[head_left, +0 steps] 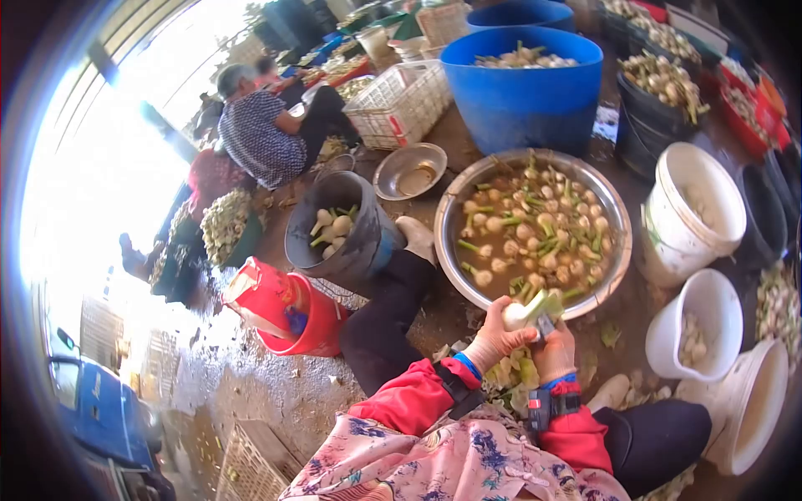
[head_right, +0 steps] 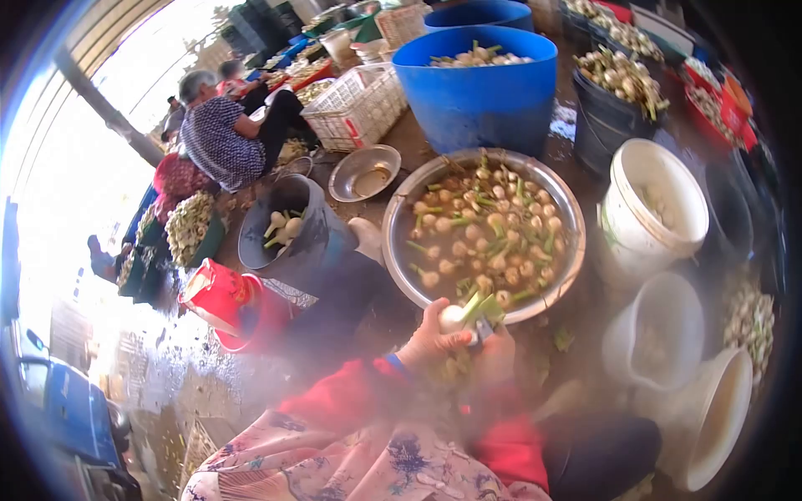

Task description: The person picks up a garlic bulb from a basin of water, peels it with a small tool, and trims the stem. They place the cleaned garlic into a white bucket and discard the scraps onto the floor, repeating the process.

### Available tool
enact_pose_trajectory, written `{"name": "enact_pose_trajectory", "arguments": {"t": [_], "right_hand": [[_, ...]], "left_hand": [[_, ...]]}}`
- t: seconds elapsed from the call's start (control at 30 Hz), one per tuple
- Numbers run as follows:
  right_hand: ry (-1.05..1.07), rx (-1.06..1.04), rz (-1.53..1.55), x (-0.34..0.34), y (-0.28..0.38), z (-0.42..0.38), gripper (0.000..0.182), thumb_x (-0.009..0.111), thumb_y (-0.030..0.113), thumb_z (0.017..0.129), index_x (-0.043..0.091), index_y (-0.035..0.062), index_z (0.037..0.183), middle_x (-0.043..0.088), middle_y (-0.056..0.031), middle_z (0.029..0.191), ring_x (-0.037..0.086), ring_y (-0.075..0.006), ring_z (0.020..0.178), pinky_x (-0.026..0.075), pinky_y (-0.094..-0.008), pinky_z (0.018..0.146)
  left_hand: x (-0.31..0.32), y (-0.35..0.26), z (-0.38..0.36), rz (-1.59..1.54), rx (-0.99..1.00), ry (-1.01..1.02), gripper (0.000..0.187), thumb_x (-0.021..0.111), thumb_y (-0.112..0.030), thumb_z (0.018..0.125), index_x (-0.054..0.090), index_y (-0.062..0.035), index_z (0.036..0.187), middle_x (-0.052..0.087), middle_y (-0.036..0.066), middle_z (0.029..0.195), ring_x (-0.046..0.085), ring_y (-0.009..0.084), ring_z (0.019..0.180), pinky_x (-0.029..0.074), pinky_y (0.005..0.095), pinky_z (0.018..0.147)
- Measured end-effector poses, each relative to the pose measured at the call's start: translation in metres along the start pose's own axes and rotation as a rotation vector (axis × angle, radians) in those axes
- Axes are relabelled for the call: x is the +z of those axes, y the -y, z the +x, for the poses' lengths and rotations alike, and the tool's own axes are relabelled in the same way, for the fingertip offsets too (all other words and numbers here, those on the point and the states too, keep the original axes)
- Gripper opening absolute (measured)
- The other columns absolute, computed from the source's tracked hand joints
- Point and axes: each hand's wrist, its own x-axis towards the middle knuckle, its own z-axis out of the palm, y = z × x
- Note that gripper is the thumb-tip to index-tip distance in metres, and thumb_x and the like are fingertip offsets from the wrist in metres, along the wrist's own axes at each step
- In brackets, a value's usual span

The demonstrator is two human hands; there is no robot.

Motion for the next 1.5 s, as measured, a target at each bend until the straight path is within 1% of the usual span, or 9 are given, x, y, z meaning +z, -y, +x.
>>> {"name": "enact_pose_trajectory", "arguments": {"t": [0.13,0.3,0.37,0.7,0.87,1.03,1.23,1.3,1.5], "right_hand": [[0.178,0.081,0.042,-0.008,0.017,0.0,0.039,0.071,0.0,0.079,0.06,0.0001,0.116,0.065,-0.0047,0.107,0.062,-0.0132,0.094,0.05,-0.0251,0.082],[0.131,-0.018,-0.015,-0.001,-0.013,-0.004,0.036,0.07,0.003,0.081,0.06,-0.0004,0.115,0.065,-0.0051,0.107,0.063,-0.0149,0.093,0.051,-0.0272,0.08],[0.03,0.326,0.721,0.012,-0.047,-0.006,0.034,0.067,0.004,0.082,0.06,-0.0006,0.115,0.065,-0.0061,0.108,0.064,-0.0165,0.091,0.052,-0.0278,0.079],[0.01,0.273,0.181,-0.001,-0.097,-0.022,0.024,0.061,0.004,0.082,0.065,0.0014,0.105,0.067,-0.0055,0.09,0.064,-0.0159,0.076,0.051,-0.0285,0.066],[0.485,0.241,-0.448,-0.005,-0.117,-0.029,0.034,0.066,0.016,0.084,0.062,0.0041,0.116,0.067,-0.0054,0.098,0.065,-0.0174,0.088,0.052,-0.0309,0.073],[0.225,0.699,1.052,-0.01,-0.016,-0.013,0.049,0.066,0.018,0.088,0.049,0.0062,0.132,0.062,-0.008,0.112,0.063,-0.0259,0.099,0.053,-0.0305,0.079],[0.052,0.432,0.713,0.008,-0.034,-0.009,0.039,0.06,0.004,0.089,0.053,0.0,0.127,0.06,-0.0089,0.117,0.061,-0.0226,0.103,0.053,-0.0346,0.084],[0.045,0.367,0.633,0.007,-0.034,-0.007,0.036,0.057,0.001,0.089,0.056,0.0003,0.125,0.061,-0.0086,0.117,0.061,-0.0196,0.101,0.054,-0.0324,0.082],[-0.117,0.248,0.355,0.01,-0.047,-0.002,0.03,0.055,0.003,0.09,0.061,0.0046,0.119,0.063,-0.0025,0.107,0.061,-0.0108,0.086,0.052,-0.024,0.071]], "left_hand": [[-0.019,-0.009,-0.004,-0.456,-0.288,0.056,0.08,0.085,-0.015,0.071,0.035,-0.0055,0.132,0.055,0.012,0.11,0.059,0.0197,0.095,0.055,0.0334,0.072],[-0.033,0.011,-0.001,-0.529,-0.282,0.353,0.074,0.084,-0.032,0.071,0.045,-0.0095,0.13,0.061,0.007,0.107,0.062,0.0189,0.093,0.057,0.0313,0.066],[-0.036,0.007,-0.004,-0.551,-0.314,0.44,0.076,0.084,-0.035,0.07,0.046,-0.01,0.13,0.061,0.005,0.109,0.062,0.0181,0.094,0.057,0.0311,0.066],[-0.026,-0.012,-0.021,-0.644,-0.355,1.133,0.072,0.085,-0.041,0.065,0.053,-0.0056,0.119,0.061,0.003,0.093,0.062,0.0124,0.08,0.054,0.0251,0.062],[-0.04,0.001,-0.004,-0.631,-0.376,0.842,0.096,0.088,-0.032,0.065,0.034,-0.0064,0.139,0.049,0.011,0.131,0.047,0.0205,0.123,0.039,0.0335,0.102],[-0.044,0.021,0.007,-0.341,-0.276,0.656,0.109,0.087,-0.038,0.066,0.023,-0.0049,0.148,0.043,0.009,0.139,0.036,0.0201,0.131,0.028,0.034,0.11],[-0.037,0.005,0.004,-0.148,-0.158,0.563,0.109,0.086,-0.042,0.065,0.027,-0.0031,0.147,0.045,0.01,0.137,0.041,0.0211,0.129,0.03,0.0338,0.11],[-0.03,0.0,0.004,-0.215,-0.042,0.397,0.105,0.086,-0.048,0.063,0.036,-0.0023,0.143,0.057,0.01,0.123,0.055,0.0194,0.108,0.051,0.0289,0.075],[-0.023,-0.001,0.008,-0.29,-0.237,0.0,0.037,0.071,-0.015,0.085,0.06,0.0043,0.116,0.065,0.011,0.106,0.061,0.0176,0.093,0.05,0.0318,0.083]]}}
